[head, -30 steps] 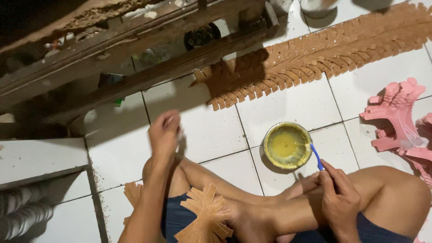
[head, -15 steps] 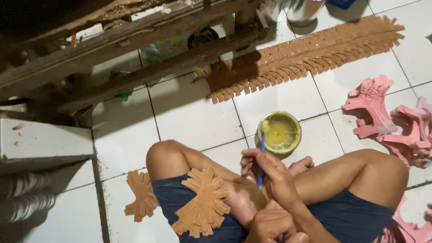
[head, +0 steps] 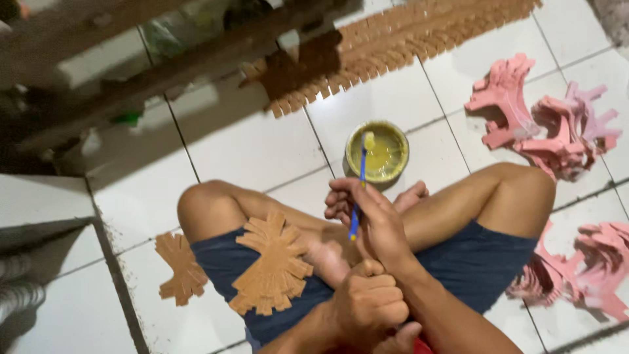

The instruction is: The person sits on the floor and repeatedly applies a yellowish liquid to star-shaped wooden pieces using a toothbrush. They dip the brush into a small container, brush the surface of each piece, and place the finished items on a nearby wooden rack.

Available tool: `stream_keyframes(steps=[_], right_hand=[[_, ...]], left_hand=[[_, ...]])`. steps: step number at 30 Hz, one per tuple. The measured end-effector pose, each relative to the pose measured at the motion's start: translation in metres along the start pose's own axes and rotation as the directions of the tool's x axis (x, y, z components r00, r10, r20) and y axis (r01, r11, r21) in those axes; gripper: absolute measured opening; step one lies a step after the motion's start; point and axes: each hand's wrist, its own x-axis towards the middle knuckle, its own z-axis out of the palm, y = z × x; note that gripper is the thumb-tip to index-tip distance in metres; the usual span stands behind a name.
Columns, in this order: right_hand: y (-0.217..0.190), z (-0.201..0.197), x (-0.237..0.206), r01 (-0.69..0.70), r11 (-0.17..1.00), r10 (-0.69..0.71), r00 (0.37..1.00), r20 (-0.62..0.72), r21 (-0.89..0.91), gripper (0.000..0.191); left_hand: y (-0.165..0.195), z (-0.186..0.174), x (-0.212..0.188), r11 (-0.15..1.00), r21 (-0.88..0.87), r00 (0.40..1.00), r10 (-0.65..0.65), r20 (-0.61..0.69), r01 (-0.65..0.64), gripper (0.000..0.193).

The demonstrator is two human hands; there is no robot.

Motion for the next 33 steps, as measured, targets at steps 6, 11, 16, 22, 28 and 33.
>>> stream_keyframes(steps=[6, 11, 16, 22, 28, 33], right_hand=[[-0.002, 0.003, -0.004, 0.042, 0.998, -0.043, 0.999, -0.029, -0.053, 0.039], [-0.010, 0.004, -0.010, 0.226, 0.933, -0.245, 0.969, -0.037, -0.280, 0.039], [0.007, -0.005, 0.004, 0.219, 0.890, -0.268, 0.961, -0.071, -0.401, 0.037], [0.004, -0.049, 0.012, 0.067, 0.850, -0.172, 0.973, -0.156, -0.522, 0.035], [-0.038, -0.101, 0.010, -0.011, 0.776, -0.187, 0.951, -0.247, -0.631, 0.035], [-0.048, -0.124, 0.015, -0.034, 0.747, -0.180, 0.951, -0.250, -0.664, 0.036]], left_hand=[[-0.004, -0.001, -0.005, 0.999, -0.012, 0.999, 0.046, 0.012, -0.046, 0.041], [0.007, 0.011, 0.005, 0.992, -0.096, 0.984, -0.092, -0.155, 0.078, 0.042], [0.013, 0.007, -0.009, 0.927, -0.249, 0.941, -0.318, -0.116, 0.282, 0.047], [0.013, -0.028, -0.040, 0.826, -0.036, 0.775, -0.542, -0.326, 0.562, 0.013], [0.017, -0.104, -0.080, 0.407, -0.149, 0.223, -0.729, -0.647, 0.901, 0.059], [0.031, -0.122, -0.104, 0.387, 0.124, 0.354, -0.606, -0.713, 0.914, 0.062]])
